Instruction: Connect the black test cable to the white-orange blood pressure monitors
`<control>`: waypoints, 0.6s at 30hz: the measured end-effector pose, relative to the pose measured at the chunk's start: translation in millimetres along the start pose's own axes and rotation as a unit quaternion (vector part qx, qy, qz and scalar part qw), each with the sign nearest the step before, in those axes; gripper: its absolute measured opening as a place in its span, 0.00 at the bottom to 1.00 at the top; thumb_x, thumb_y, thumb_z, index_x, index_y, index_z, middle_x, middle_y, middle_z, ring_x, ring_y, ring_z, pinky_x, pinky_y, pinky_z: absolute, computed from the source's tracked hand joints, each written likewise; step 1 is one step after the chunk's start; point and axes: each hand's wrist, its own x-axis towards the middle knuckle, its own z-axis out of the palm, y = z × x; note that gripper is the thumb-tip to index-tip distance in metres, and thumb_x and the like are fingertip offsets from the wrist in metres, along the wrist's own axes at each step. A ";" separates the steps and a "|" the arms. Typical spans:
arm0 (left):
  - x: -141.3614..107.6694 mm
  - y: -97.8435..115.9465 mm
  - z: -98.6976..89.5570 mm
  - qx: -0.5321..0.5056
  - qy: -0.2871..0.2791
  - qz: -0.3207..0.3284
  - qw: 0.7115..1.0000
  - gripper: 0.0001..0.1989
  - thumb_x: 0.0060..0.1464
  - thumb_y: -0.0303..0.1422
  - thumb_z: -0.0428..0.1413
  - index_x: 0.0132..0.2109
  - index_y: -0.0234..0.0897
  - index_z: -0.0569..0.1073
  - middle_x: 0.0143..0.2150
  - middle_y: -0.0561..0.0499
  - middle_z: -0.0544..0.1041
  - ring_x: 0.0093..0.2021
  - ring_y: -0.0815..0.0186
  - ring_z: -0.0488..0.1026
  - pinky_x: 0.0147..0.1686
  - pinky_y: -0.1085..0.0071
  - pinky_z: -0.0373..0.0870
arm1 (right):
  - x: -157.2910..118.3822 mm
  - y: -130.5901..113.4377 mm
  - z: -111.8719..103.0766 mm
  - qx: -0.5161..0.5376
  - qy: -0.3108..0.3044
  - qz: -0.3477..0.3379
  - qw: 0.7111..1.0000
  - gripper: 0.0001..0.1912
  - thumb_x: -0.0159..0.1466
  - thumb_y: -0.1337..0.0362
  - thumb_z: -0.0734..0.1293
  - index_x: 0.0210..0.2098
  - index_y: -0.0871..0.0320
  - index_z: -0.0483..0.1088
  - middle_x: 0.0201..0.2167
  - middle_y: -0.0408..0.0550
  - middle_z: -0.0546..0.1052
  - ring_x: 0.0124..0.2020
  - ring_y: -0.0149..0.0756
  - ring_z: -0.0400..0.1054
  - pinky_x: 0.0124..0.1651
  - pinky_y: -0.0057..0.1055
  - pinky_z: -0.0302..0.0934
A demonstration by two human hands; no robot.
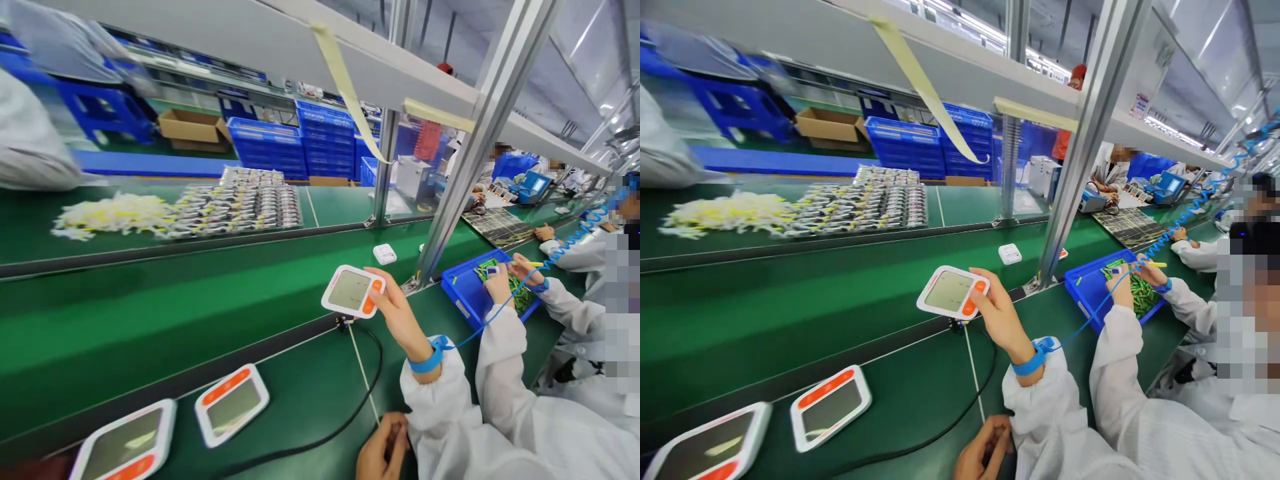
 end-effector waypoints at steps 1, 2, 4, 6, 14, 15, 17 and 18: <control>-0.2 1.5 -1.6 -0.001 -0.014 0.001 1.000 0.20 0.60 0.49 0.46 0.36 0.38 0.72 0.25 0.53 0.73 0.26 0.67 0.71 0.29 0.76 0.67 | -1.4 -1.3 0.9 -0.005 -0.003 -0.005 1.000 0.26 0.60 0.49 0.66 0.54 0.54 0.63 0.49 0.48 0.73 0.51 0.41 0.67 0.54 0.38 0.64; -0.3 2.8 -2.8 0.000 -0.024 0.002 1.000 0.20 0.60 0.48 0.46 0.36 0.38 0.72 0.26 0.52 0.73 0.27 0.66 0.71 0.30 0.75 0.67 | -2.6 -2.5 1.8 -0.010 -0.007 -0.008 1.000 0.26 0.61 0.50 0.65 0.54 0.54 0.63 0.49 0.48 0.73 0.51 0.40 0.67 0.54 0.37 0.64; -0.7 5.3 -4.0 0.001 -0.028 0.000 1.000 0.19 0.61 0.47 0.46 0.37 0.38 0.72 0.26 0.52 0.73 0.27 0.66 0.71 0.31 0.75 0.67 | -4.4 -4.9 3.3 -0.016 -0.015 -0.009 1.000 0.25 0.62 0.50 0.65 0.55 0.54 0.62 0.49 0.48 0.73 0.51 0.40 0.67 0.54 0.37 0.64; -1.1 8.2 -3.6 0.001 -0.022 -0.002 1.000 0.19 0.60 0.47 0.46 0.36 0.38 0.72 0.26 0.52 0.73 0.27 0.66 0.71 0.30 0.75 0.67 | -5.7 -7.2 4.4 -0.023 -0.025 0.000 0.999 0.26 0.62 0.50 0.64 0.56 0.54 0.61 0.49 0.48 0.73 0.50 0.40 0.68 0.53 0.37 0.65; -1.2 17.3 0.2 0.003 0.002 -0.005 1.000 0.14 0.59 0.42 0.48 0.33 0.38 0.72 0.25 0.52 0.73 0.25 0.67 0.69 0.28 0.75 0.65 | -7.8 -10.8 4.6 -0.046 -0.041 0.007 0.998 0.25 0.64 0.51 0.62 0.57 0.54 0.60 0.47 0.48 0.73 0.48 0.38 0.69 0.52 0.35 0.66; -0.9 17.3 0.4 0.003 0.003 -0.006 1.000 0.14 0.59 0.41 0.48 0.33 0.38 0.72 0.25 0.52 0.73 0.25 0.67 0.69 0.28 0.75 0.65 | -7.9 -10.9 4.5 -0.054 -0.039 0.004 0.998 0.25 0.64 0.51 0.62 0.57 0.54 0.60 0.47 0.48 0.73 0.49 0.38 0.69 0.53 0.35 0.65; -0.5 16.7 0.9 0.002 0.002 -0.007 1.000 0.14 0.59 0.41 0.48 0.33 0.38 0.72 0.25 0.52 0.73 0.25 0.67 0.69 0.28 0.75 0.65 | -7.8 -10.8 4.5 -0.064 -0.035 0.001 0.997 0.25 0.64 0.51 0.62 0.56 0.54 0.61 0.47 0.48 0.73 0.49 0.38 0.68 0.52 0.35 0.65; -0.5 16.3 1.1 0.001 0.001 -0.007 1.000 0.14 0.59 0.41 0.48 0.33 0.38 0.72 0.25 0.52 0.72 0.25 0.67 0.69 0.28 0.75 0.65 | -7.7 -10.6 4.5 -0.065 -0.035 0.002 0.997 0.24 0.64 0.50 0.63 0.56 0.54 0.61 0.47 0.48 0.73 0.48 0.38 0.69 0.51 0.35 0.66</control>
